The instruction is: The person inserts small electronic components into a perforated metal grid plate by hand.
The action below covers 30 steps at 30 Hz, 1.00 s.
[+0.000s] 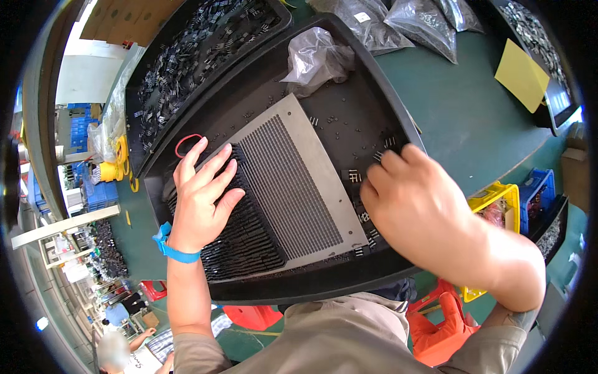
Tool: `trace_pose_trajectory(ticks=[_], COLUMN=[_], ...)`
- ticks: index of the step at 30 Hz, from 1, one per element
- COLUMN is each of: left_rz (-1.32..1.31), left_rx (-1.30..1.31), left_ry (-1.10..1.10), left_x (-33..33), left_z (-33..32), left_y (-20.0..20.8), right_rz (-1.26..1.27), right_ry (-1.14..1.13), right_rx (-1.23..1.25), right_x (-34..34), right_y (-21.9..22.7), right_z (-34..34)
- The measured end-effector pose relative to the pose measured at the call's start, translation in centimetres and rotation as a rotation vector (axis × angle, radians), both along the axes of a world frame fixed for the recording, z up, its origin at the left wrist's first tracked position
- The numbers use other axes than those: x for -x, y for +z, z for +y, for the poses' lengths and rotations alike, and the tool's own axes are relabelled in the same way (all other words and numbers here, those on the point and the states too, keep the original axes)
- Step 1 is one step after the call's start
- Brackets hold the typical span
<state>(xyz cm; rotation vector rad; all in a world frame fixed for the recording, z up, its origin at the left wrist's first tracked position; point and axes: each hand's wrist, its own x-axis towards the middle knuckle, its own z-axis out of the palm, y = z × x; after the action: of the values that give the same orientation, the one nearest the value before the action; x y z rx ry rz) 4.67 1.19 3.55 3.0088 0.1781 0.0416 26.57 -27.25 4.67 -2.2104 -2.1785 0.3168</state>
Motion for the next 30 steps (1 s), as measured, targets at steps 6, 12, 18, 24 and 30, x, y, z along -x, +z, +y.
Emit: trace_pose_trajectory(ticks=[6,12,18,24,30], left_rz=[0.069,0.097,0.086,0.028,-0.065], left_rx=[-0.041,-0.027,-0.035,-0.028,-0.003], left_ry=[0.044,0.048,0.042,0.030,0.047], left_x=[0.0,0.0,-0.4,-0.4,0.0], left_z=[-0.7,-0.8,-1.1,-0.9,-0.7], left_y=[0.5,0.3,0.4,0.2,-0.2], right_rz=[-0.138,0.008,0.096,0.190,0.918], right_ry=[0.027,-0.009,0.002,-0.012,-0.393], right_rx=[0.008,-0.106,-0.126,-0.130,-0.067], right_x=[1.7,1.5,1.4,0.6,-0.4], right_y=[-1.6,-2.8,-3.0,-2.2,1.0], right_z=[-2.0,-2.0,-1.8,-1.4,-0.3])
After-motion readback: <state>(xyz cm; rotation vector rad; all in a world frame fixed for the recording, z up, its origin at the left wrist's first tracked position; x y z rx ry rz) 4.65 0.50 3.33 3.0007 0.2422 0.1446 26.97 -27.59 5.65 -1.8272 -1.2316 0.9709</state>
